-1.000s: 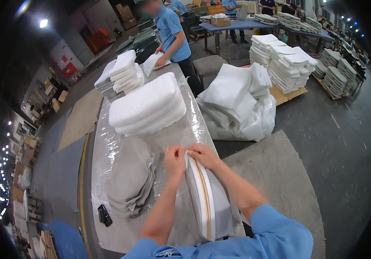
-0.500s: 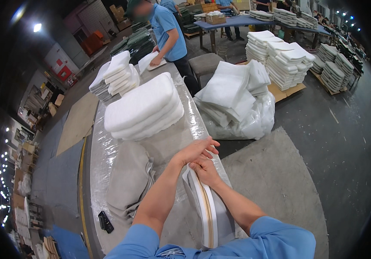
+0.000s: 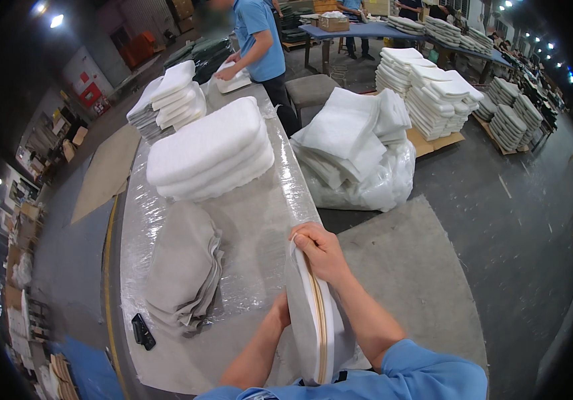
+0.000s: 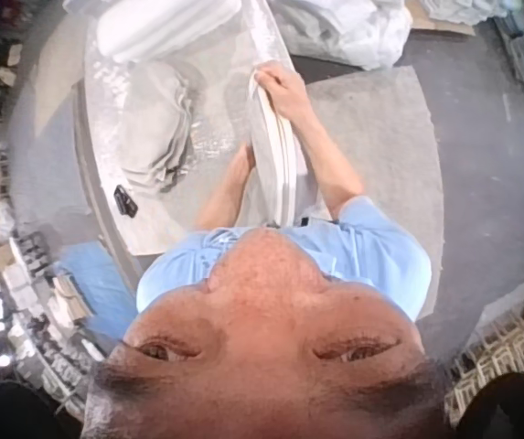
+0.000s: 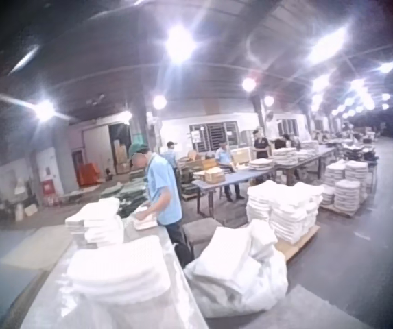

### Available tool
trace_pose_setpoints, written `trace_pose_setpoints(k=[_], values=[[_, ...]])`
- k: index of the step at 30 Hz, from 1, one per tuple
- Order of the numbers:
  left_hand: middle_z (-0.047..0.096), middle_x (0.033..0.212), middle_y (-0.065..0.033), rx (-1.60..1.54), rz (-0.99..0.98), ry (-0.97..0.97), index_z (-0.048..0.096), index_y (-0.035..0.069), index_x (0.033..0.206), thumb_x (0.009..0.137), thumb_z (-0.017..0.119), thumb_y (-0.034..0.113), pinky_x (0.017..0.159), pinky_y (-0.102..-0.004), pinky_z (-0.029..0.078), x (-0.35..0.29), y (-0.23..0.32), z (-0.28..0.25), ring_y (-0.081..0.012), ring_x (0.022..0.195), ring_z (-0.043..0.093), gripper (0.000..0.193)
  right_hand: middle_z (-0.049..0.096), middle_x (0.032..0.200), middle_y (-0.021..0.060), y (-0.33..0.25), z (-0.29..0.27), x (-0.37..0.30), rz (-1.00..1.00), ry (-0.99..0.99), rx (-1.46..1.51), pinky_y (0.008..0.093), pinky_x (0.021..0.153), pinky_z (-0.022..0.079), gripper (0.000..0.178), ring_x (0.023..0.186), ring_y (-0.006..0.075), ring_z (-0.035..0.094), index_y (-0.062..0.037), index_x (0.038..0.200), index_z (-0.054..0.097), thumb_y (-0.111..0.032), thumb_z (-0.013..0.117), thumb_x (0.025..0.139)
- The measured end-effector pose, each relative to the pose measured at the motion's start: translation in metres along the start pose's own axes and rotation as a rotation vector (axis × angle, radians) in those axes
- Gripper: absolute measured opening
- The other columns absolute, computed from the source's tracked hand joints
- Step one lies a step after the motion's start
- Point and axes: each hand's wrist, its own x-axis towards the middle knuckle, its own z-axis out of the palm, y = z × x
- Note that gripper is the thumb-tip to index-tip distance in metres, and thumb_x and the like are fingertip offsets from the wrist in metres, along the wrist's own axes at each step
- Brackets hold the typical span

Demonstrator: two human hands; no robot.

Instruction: The person inserts white foam cushions into gray fabric covers, aligns the edges, and zips them closed. The finished cushion is placed on a nearby stack. The person repeats this process with additional cushions.

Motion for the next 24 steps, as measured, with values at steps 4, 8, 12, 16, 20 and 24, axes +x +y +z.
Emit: trace_pose_setpoints(k=[4,8,12,16,20,24], values=[[0.075,0.116,-0.0095,-0.007,0.005,-0.111,0.067,0.004,0.129,0.108,0.056,0.041,0.084,-0.0372,0.064,-0.004,-0.001,0.002,-0.0206,0.096,0.075,0.044,0.073,0.106,0.0062,-0.021,0.006,-0.001,-0.103,0.067,-0.029,0.0351,0.096,0.048,0.013,0.104,0.0209,0.062,-0.0015,0.097,0.072,-0.013,0.067,0.101],[0.075,0.112,-0.0083,0.031,0.031,-0.075,0.068,0.005,0.125,0.108,0.056,0.043,0.082,-0.0363,0.063,-0.002,0.007,0.025,-0.0197,0.093,0.074,0.044,0.074,0.102,0.0042,-0.020,0.008,0.001,-0.230,0.152,-0.167,0.0331,0.084,0.046,0.011,0.093,0.0218,0.060,-0.0054,0.094,0.071,-0.015,0.071,0.099],[0.074,0.110,-0.0078,-0.014,0.027,-0.034,0.068,0.005,0.124,0.108,0.056,0.044,0.081,-0.0358,0.062,0.005,0.008,0.025,-0.0194,0.092,0.074,0.044,0.074,0.102,0.0036,-0.005,0.009,0.001,-0.219,0.154,-0.205,0.0330,0.082,0.045,0.008,0.090,0.0220,0.059,-0.0065,0.093,0.071,-0.013,0.073,0.097],[0.074,0.107,-0.0072,-0.058,0.023,0.019,0.068,0.006,0.122,0.108,0.056,0.045,0.081,-0.0354,0.061,0.012,0.011,0.021,-0.0190,0.090,0.073,0.043,0.074,0.103,0.0042,0.002,0.008,0.006,-0.221,0.137,-0.171,0.0332,0.083,0.046,0.008,0.089,0.0223,0.059,-0.0051,0.094,0.071,-0.013,0.073,0.097],[0.074,0.105,-0.0067,-0.089,0.049,0.086,0.068,0.006,0.120,0.108,0.055,0.046,0.080,-0.0349,0.061,0.015,0.023,0.015,-0.0187,0.089,0.073,0.043,0.074,0.104,0.0047,-0.002,0.012,0.008,-0.206,0.118,-0.117,0.0334,0.084,0.046,0.010,0.088,0.0221,0.059,-0.0047,0.094,0.072,-0.015,0.073,0.097],[0.073,0.103,-0.0061,-0.116,0.112,0.157,0.069,0.007,0.119,0.108,0.055,0.046,0.079,-0.0344,0.060,0.022,0.052,0.013,-0.0184,0.087,0.072,0.043,0.074,0.105,0.0051,-0.002,0.014,0.011,-0.215,0.073,-0.073,0.0334,0.086,0.045,0.013,0.089,0.0215,0.058,-0.0051,0.094,0.072,-0.018,0.072,0.098]])
